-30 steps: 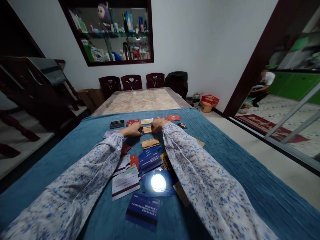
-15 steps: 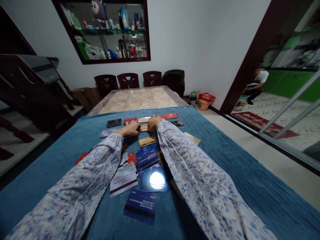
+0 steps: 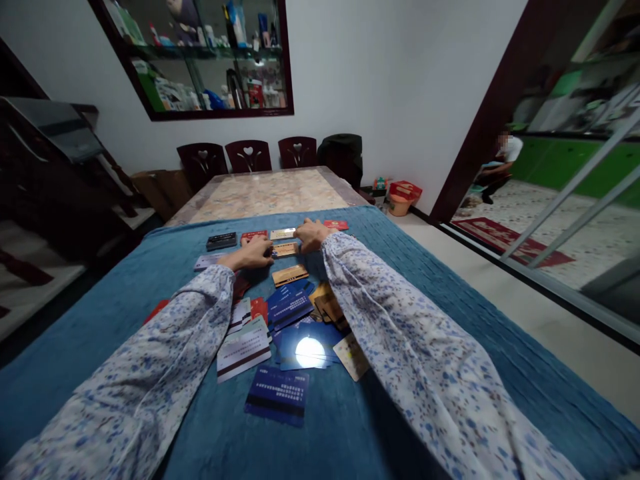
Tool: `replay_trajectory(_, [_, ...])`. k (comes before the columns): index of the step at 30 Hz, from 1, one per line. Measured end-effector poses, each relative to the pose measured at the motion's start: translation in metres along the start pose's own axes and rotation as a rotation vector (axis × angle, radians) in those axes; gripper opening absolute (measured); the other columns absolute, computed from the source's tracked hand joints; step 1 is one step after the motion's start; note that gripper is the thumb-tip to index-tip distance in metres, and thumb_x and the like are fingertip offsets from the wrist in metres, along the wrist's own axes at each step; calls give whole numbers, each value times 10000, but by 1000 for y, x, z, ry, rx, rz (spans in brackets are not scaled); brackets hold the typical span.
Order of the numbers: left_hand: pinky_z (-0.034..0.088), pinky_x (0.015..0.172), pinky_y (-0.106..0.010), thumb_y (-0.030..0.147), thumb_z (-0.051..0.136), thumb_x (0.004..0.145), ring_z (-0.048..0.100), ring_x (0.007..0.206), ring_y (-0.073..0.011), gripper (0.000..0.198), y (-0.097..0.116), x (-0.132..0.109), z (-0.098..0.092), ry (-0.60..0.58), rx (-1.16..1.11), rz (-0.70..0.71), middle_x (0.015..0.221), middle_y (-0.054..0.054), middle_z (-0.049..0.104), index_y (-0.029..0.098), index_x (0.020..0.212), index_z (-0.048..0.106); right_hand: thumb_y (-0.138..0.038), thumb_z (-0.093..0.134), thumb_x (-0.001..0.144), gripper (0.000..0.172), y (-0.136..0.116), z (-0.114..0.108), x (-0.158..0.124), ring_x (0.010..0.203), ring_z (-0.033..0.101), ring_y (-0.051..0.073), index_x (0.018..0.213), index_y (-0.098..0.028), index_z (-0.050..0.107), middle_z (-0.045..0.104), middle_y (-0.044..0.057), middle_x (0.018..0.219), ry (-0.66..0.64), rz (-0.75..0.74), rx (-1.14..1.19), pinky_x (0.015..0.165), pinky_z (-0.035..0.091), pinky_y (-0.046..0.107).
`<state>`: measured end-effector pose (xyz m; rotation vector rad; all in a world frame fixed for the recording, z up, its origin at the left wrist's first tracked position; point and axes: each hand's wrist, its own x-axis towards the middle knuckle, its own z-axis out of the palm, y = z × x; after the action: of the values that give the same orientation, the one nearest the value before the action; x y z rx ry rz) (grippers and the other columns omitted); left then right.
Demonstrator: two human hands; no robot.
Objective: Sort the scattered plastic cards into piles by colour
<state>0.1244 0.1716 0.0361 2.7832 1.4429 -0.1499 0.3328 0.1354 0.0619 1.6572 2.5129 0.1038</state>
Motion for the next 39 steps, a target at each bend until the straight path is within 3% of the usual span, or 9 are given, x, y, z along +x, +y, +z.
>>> replay_trajectory(9, [371, 1127, -568, 242, 535, 902, 440, 1388, -379, 375, 27, -22, -12, 89, -23, 21, 1428, -194, 563, 158, 1245, 661, -265, 655, 856, 412, 24, 6, -32, 1239, 504, 341, 1258, -212, 732, 711, 123, 1322, 59, 13, 10, 923, 395, 412])
replay_trajectory(20, [335, 1138, -556, 240, 604, 909, 434, 1391, -367, 361, 70, -45, -16, 134, -68, 146, 1436, -155, 555, 201, 1267, 632, -204, 584, 914, 345, 32, 10, -93, 1248, 476, 327, 1212, -211, 758, 715, 138, 1270, 102, 51, 28, 920, 364, 406])
replay_trajectory(31, [342, 1126, -596, 194, 598, 891, 469, 1336, -364, 370, 118, -59, -14, 160, -19, 360, 1398, -178, 586, 162, 1256, 646, -217, 605, 926, 307, 47, 40, -152, 1129, 513, 310, 1187, -222, 767, 744, 134, 1208, 207, 91, 25, 835, 340, 390])
replay_trajectory(39, [355, 1107, -600, 185, 573, 913, 485, 1316, -340, 325, 151, -46, -14, 145, -10, 495, 1388, -161, 605, 165, 1229, 648, -246, 632, 905, 316, 67, 66, -180, 1115, 533, 318, 1184, -235, 780, 751, 127, 1172, 231, 275, 44, 800, 351, 390])
